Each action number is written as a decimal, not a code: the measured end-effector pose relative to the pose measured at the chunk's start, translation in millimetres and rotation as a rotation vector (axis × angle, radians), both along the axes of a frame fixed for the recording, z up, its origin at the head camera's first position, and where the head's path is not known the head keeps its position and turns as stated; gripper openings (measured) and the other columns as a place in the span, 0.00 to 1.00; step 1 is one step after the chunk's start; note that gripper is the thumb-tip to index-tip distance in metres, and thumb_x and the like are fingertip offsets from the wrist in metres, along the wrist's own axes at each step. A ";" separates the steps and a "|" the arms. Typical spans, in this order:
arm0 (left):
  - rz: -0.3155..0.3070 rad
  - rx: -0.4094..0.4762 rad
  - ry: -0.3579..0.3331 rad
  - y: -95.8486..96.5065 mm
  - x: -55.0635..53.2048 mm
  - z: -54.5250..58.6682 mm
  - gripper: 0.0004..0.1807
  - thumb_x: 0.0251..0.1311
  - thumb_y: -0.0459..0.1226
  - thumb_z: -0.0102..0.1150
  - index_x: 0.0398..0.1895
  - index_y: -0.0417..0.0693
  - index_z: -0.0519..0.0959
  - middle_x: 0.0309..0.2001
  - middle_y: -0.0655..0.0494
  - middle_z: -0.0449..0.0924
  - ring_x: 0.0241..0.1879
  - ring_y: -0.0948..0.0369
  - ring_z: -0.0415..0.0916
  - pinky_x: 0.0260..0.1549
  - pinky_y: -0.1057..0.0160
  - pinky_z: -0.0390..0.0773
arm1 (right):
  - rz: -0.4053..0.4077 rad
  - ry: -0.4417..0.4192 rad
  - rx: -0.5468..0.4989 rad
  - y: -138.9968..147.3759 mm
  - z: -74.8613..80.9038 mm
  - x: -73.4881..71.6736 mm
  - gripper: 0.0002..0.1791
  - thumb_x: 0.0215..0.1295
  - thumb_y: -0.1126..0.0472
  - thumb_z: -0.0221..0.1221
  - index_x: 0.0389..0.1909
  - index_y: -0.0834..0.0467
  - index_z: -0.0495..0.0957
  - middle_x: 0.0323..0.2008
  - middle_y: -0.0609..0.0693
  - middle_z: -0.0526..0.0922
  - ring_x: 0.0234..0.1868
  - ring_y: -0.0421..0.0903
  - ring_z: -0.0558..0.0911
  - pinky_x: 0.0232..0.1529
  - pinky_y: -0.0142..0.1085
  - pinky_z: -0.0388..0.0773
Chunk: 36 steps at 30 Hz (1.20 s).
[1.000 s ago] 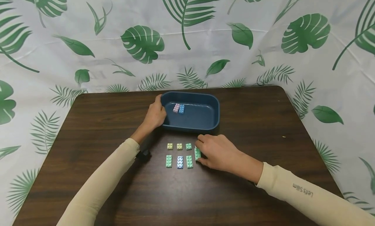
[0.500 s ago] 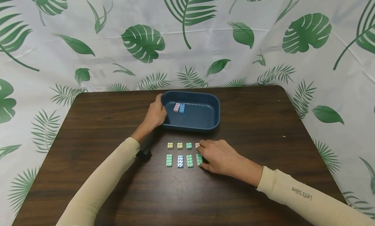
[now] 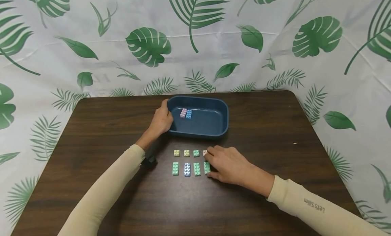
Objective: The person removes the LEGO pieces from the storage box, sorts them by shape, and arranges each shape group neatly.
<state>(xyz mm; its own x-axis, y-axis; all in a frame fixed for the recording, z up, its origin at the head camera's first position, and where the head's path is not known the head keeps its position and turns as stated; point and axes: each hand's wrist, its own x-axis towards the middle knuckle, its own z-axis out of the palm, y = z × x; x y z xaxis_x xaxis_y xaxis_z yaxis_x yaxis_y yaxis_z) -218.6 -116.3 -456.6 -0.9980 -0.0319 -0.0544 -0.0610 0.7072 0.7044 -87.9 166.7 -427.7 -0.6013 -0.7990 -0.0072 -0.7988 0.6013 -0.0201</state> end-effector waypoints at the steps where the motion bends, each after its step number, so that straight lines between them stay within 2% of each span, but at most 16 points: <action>1: 0.001 -0.002 -0.001 -0.5 0.1 -0.3 0.33 0.78 0.32 0.41 0.84 0.43 0.51 0.71 0.35 0.74 0.66 0.41 0.78 0.63 0.42 0.79 | 0.004 0.003 -0.008 -0.1 1.8 -0.7 0.32 0.60 0.36 0.74 0.57 0.53 0.85 0.49 0.48 0.85 0.41 0.41 0.82 0.26 0.30 0.77; 5: 0.000 -0.002 -0.002 -1.2 0.1 -0.7 0.33 0.78 0.32 0.41 0.84 0.44 0.51 0.71 0.36 0.74 0.65 0.42 0.78 0.62 0.42 0.79 | 0.024 0.044 -0.065 -1.7 13.4 -7.0 0.27 0.62 0.37 0.73 0.52 0.52 0.86 0.43 0.45 0.83 0.35 0.38 0.77 0.22 0.26 0.66; 8: -0.005 -0.003 -0.004 -0.9 0.5 0.0 0.33 0.79 0.32 0.41 0.84 0.44 0.50 0.70 0.36 0.75 0.64 0.42 0.79 0.61 0.43 0.80 | 0.063 0.110 -0.150 -4.1 24.3 -18.1 0.21 0.65 0.40 0.71 0.48 0.51 0.87 0.38 0.44 0.81 0.32 0.37 0.74 0.20 0.25 0.61; 11: -0.002 -0.002 -0.005 -0.1 0.9 0.9 0.33 0.79 0.31 0.41 0.84 0.44 0.50 0.69 0.35 0.76 0.62 0.42 0.80 0.60 0.43 0.80 | 0.108 0.199 -0.258 -8.1 34.6 -36.2 0.19 0.74 0.39 0.63 0.45 0.50 0.88 0.36 0.44 0.81 0.31 0.38 0.77 0.20 0.27 0.64; 15: 0.000 0.007 -0.006 1.1 1.2 2.2 0.33 0.78 0.31 0.41 0.84 0.44 0.50 0.71 0.36 0.74 0.63 0.42 0.79 0.61 0.42 0.79 | 0.102 0.286 -0.382 -14.9 45.4 -66.7 0.28 0.80 0.34 0.48 0.44 0.50 0.88 0.38 0.46 0.85 0.32 0.41 0.82 0.19 0.32 0.70; 17: 0.000 0.006 -0.005 1.4 1.6 2.2 0.33 0.79 0.31 0.41 0.84 0.43 0.50 0.71 0.36 0.74 0.64 0.42 0.79 0.61 0.42 0.79 | 0.075 0.297 -0.419 -18.3 48.1 -81.6 0.27 0.80 0.35 0.51 0.45 0.50 0.88 0.39 0.47 0.86 0.34 0.43 0.84 0.20 0.35 0.72; 20: 0.002 0.001 -0.005 1.7 1.8 1.8 0.33 0.79 0.31 0.41 0.84 0.43 0.51 0.70 0.35 0.76 0.64 0.42 0.79 0.61 0.42 0.80 | 0.025 0.289 -0.427 -22.9 47.9 -101.0 0.19 0.75 0.40 0.62 0.46 0.51 0.89 0.42 0.48 0.88 0.38 0.45 0.86 0.22 0.38 0.76; 24: -0.006 0.004 -0.016 1.5 1.4 0.6 0.33 0.79 0.31 0.40 0.85 0.43 0.50 0.68 0.35 0.76 0.61 0.42 0.81 0.59 0.43 0.81 | -0.058 0.230 -0.379 -31.0 44.2 -121.3 0.16 0.71 0.44 0.68 0.48 0.50 0.89 0.45 0.49 0.89 0.41 0.47 0.87 0.26 0.40 0.80; 31: -0.004 0.014 -0.016 1.7 -2.2 0.2 0.33 0.79 0.32 0.39 0.85 0.43 0.50 0.69 0.36 0.76 0.64 0.42 0.79 0.62 0.43 0.80 | -0.275 -0.078 -0.359 -51.2 36.0 -157.2 0.21 0.73 0.43 0.65 0.57 0.51 0.86 0.46 0.49 0.88 0.39 0.46 0.82 0.36 0.44 0.79; 36: 0.005 -0.006 -0.026 -0.6 -1.8 0.6 0.33 0.79 0.32 0.40 0.85 0.44 0.50 0.69 0.36 0.76 0.64 0.41 0.79 0.62 0.43 0.79 | -0.327 -0.193 -0.229 -65.4 28.6 -177.5 0.25 0.72 0.40 0.64 0.60 0.52 0.86 0.49 0.50 0.90 0.42 0.48 0.85 0.43 0.47 0.84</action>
